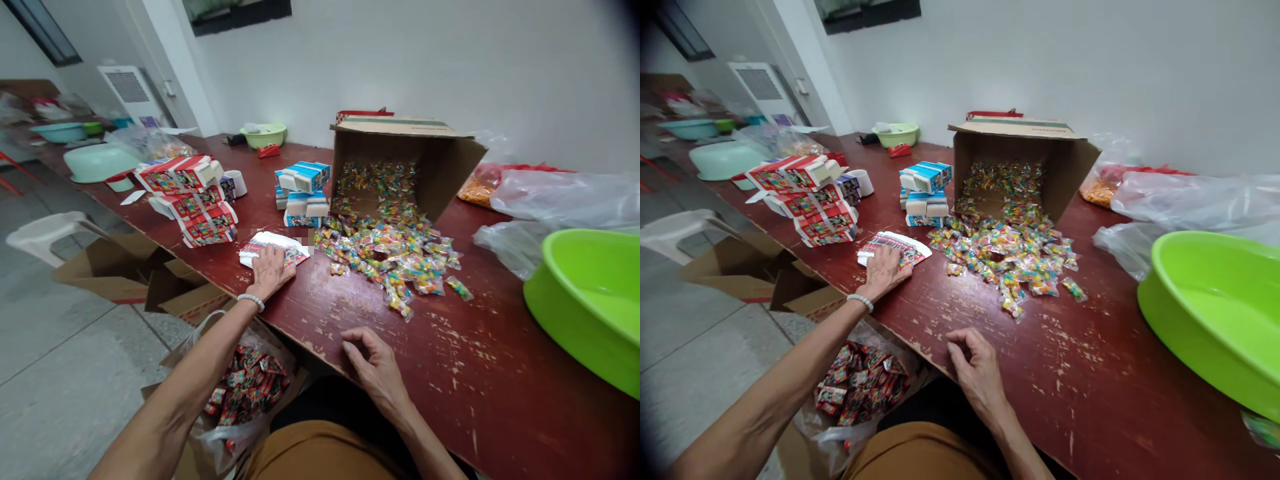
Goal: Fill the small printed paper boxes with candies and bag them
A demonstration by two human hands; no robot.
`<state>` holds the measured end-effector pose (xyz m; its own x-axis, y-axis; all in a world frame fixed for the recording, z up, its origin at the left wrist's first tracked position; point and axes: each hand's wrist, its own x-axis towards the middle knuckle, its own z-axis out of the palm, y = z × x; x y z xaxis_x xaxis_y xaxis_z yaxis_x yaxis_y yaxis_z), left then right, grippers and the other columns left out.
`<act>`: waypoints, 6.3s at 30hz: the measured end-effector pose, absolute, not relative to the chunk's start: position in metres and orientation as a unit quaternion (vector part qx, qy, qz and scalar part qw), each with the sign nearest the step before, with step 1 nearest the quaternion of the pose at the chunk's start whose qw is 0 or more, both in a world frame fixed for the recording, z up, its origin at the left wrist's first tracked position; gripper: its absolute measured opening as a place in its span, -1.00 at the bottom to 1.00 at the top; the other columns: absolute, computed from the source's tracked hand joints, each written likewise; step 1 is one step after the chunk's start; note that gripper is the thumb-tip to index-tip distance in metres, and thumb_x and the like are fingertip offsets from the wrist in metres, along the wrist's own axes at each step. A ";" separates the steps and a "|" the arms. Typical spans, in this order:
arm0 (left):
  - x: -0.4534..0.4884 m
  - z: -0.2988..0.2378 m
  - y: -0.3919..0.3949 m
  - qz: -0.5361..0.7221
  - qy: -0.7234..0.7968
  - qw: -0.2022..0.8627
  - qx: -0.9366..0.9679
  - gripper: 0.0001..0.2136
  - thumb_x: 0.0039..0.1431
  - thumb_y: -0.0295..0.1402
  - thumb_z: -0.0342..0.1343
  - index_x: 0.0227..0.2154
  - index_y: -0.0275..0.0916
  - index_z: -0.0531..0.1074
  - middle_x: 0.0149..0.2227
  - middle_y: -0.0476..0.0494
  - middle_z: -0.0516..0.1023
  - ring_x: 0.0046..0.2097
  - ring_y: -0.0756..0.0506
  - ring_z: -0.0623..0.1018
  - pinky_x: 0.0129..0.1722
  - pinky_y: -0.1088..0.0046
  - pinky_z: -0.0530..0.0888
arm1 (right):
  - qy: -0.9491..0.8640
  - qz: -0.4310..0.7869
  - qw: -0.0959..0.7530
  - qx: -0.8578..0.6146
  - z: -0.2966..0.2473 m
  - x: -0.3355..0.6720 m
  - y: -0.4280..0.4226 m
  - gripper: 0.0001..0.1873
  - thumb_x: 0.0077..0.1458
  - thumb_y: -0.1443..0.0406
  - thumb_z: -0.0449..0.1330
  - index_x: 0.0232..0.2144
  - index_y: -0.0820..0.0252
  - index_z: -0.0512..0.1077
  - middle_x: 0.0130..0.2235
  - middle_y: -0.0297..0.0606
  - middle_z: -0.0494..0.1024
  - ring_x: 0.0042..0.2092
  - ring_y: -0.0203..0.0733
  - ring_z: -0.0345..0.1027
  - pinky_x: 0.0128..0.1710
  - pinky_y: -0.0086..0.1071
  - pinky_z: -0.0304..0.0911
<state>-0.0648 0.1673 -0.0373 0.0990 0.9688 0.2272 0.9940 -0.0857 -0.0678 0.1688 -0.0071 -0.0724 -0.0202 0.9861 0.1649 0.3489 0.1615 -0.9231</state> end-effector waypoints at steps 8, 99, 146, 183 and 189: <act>-0.058 -0.021 0.174 -0.023 -0.662 0.065 -0.747 -0.63 0.15 -0.19 0.05 -0.07 -0.33 0.39 -0.10 -0.39 0.49 -0.02 -0.35 0.44 -0.08 0.18 0.31 | -0.615 0.362 0.441 -0.544 -0.071 0.168 -0.006 -0.80 0.13 0.25 0.11 -0.32 0.20 0.51 -0.33 -0.23 0.55 -0.27 -0.14 0.42 -0.23 -0.34 0.27; 0.029 0.004 0.009 -0.312 -0.405 -0.714 -0.479 -0.70 -0.13 -0.29 0.34 -0.34 -0.28 0.43 -0.58 0.04 0.49 -0.60 0.00 0.46 -0.60 0.47 0.47 | -0.467 0.631 0.484 -0.387 -0.008 0.175 -0.008 -0.63 0.12 0.03 0.18 -0.13 0.11 0.49 -0.29 -0.26 0.54 -0.53 -0.28 0.36 -0.50 -0.35 0.36; 0.035 -0.016 -0.001 -0.334 -0.434 -0.730 -0.409 -0.48 0.19 0.14 -0.10 -0.21 -0.26 0.41 -0.56 -0.06 0.53 -0.69 0.00 0.44 -0.71 0.56 0.32 | -0.568 0.487 0.464 -0.475 -0.008 0.189 0.007 -0.86 0.06 0.22 0.26 -0.37 0.19 0.51 -0.40 -0.34 0.56 -0.41 -0.30 0.39 -0.39 -0.44 0.28; -0.003 -0.020 0.009 -0.392 -0.461 -0.712 -0.356 -0.61 -0.10 -0.31 0.40 -0.20 -0.27 0.42 -0.38 -0.04 0.56 -0.44 -0.01 0.55 -0.45 0.50 0.53 | -0.598 0.183 0.410 -0.664 -0.051 0.257 0.023 -0.74 0.27 0.19 -0.03 -0.20 0.20 0.40 -0.39 -0.23 0.50 -0.38 -0.17 0.36 -0.36 -0.33 0.24; -0.003 -0.017 0.016 -0.440 -0.453 -0.706 -0.320 -0.66 -0.15 -0.37 0.41 -0.33 -0.25 0.39 -0.37 -0.06 0.59 -0.43 -0.06 0.57 -0.50 0.38 0.59 | -0.487 0.496 0.502 -0.514 -0.024 0.211 -0.007 -0.70 0.14 0.09 0.19 -0.16 0.13 0.41 -0.43 -0.40 0.44 -0.48 -0.33 0.25 -0.49 -0.46 0.16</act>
